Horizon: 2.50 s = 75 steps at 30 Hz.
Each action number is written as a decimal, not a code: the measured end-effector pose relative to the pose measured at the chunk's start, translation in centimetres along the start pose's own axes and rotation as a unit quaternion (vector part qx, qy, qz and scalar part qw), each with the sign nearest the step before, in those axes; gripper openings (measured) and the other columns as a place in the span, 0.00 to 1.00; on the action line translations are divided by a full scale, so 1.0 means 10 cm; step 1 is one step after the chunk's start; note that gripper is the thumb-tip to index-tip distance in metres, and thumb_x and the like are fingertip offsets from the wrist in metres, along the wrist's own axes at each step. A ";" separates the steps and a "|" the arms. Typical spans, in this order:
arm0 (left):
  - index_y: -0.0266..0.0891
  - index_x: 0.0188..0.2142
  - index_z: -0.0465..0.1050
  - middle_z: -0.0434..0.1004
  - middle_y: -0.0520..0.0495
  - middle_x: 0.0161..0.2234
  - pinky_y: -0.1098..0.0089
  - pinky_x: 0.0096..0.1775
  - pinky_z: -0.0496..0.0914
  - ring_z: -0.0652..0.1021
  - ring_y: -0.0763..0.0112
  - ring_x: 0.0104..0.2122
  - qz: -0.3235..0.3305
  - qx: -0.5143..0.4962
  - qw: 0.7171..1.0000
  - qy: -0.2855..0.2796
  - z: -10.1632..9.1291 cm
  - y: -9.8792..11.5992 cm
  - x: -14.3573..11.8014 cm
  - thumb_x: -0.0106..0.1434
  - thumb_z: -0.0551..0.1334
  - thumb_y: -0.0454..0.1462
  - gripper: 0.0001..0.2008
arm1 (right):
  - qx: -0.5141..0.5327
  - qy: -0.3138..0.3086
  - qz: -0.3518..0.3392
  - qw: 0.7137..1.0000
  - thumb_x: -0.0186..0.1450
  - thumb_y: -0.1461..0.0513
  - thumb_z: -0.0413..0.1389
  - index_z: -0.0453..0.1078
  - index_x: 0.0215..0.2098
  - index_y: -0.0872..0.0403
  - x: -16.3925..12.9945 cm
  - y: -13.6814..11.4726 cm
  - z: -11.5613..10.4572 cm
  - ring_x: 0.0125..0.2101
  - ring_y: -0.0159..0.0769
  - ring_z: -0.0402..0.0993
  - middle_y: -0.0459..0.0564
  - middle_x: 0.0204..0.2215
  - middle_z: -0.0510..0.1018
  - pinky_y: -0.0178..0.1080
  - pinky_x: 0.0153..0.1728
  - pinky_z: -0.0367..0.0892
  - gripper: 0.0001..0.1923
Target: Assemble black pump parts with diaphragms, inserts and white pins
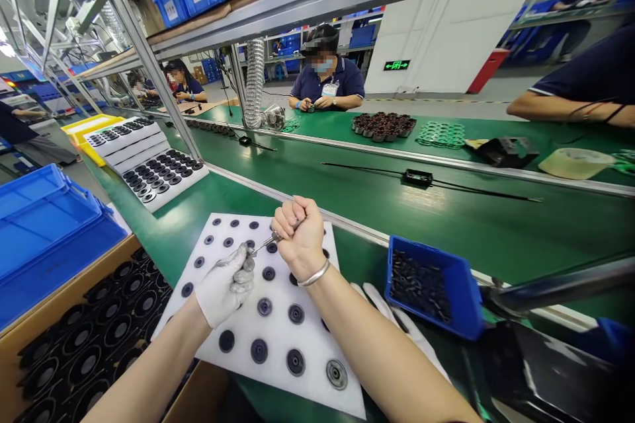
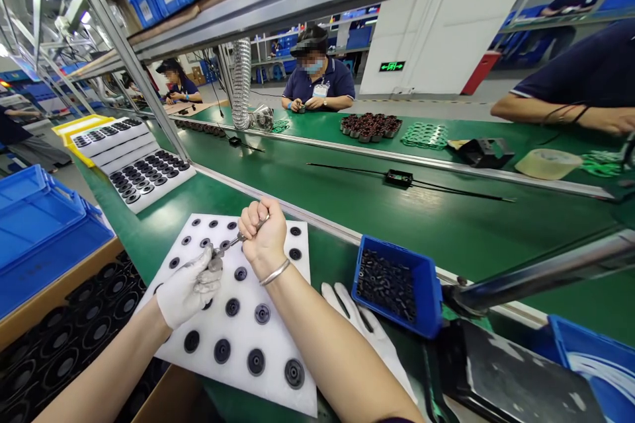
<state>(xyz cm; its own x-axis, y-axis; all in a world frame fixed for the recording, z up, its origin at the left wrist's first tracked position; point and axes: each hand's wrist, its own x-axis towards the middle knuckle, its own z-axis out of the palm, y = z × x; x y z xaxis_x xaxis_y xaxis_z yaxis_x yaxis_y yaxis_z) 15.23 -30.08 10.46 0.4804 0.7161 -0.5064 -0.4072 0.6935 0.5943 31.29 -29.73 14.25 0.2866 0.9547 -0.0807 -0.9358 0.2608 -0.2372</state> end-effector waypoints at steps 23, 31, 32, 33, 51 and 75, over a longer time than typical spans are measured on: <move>0.31 0.42 0.69 0.66 0.52 0.29 0.84 0.18 0.61 0.72 0.87 0.20 -0.023 -0.105 0.994 -0.021 -0.01 -0.04 -0.04 0.73 0.50 0.29 0.10 | -0.055 -0.089 -0.051 0.993 0.60 0.65 0.52 0.50 0.10 0.53 -0.14 0.03 0.07 0.09 0.25 0.46 0.40 0.09 0.55 0.32 0.11 0.38 0.23; 0.34 0.35 0.66 0.64 0.55 0.26 0.83 0.13 0.55 0.64 0.88 0.14 -0.036 -0.118 0.992 -0.006 0.04 -0.09 -0.02 0.74 0.53 0.37 0.11 | -0.070 -0.097 -0.056 0.991 0.58 0.65 0.54 0.54 0.09 0.53 -0.16 0.07 0.06 0.09 0.25 0.47 0.41 0.08 0.57 0.32 0.11 0.37 0.21; 0.35 0.34 0.66 0.63 0.56 0.26 0.83 0.13 0.55 0.64 0.87 0.14 -0.035 -0.113 0.993 -0.009 0.04 -0.11 -0.02 0.73 0.54 0.38 0.11 | -0.072 -0.098 -0.058 0.991 0.58 0.65 0.54 0.54 0.09 0.53 -0.16 0.07 0.06 0.09 0.25 0.47 0.41 0.08 0.57 0.32 0.11 0.38 0.21; 0.35 0.34 0.66 0.64 0.56 0.26 0.83 0.13 0.56 0.64 0.87 0.14 -0.032 -0.108 0.994 -0.012 0.05 -0.12 -0.01 0.73 0.54 0.39 0.12 | -0.074 -0.099 -0.062 0.990 0.58 0.64 0.54 0.54 0.09 0.53 -0.16 0.08 0.05 0.09 0.25 0.47 0.41 0.08 0.57 0.32 0.11 0.38 0.21; 0.36 0.36 0.70 0.62 0.54 0.25 0.81 0.19 0.60 0.61 0.83 0.18 0.000 0.014 1.000 -0.001 0.19 -0.04 -0.04 0.68 0.61 0.47 0.15 | 0.027 -0.003 0.021 0.999 0.57 0.65 0.52 0.46 0.15 0.52 0.07 0.10 -0.15 0.10 0.23 0.44 0.37 0.10 0.54 0.29 0.09 0.41 0.20; 0.32 0.37 0.68 0.59 0.57 0.24 0.84 0.13 0.52 0.59 0.89 0.12 -0.049 -0.025 0.998 0.026 -0.12 0.03 -0.07 0.74 0.50 0.33 0.11 | -0.080 -0.024 -0.008 0.996 0.58 0.63 0.54 0.45 0.15 0.52 -0.01 0.21 -0.09 0.10 0.24 0.44 0.39 0.10 0.55 0.29 0.09 0.42 0.22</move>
<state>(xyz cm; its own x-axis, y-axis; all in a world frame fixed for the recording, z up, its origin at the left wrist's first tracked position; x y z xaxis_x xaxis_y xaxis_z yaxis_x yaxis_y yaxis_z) 13.84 -30.24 10.25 0.4796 0.6464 -0.5933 -0.3989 0.7629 0.5087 29.45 -29.42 12.88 0.2868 0.9575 -0.0312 -0.8853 0.2524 -0.3906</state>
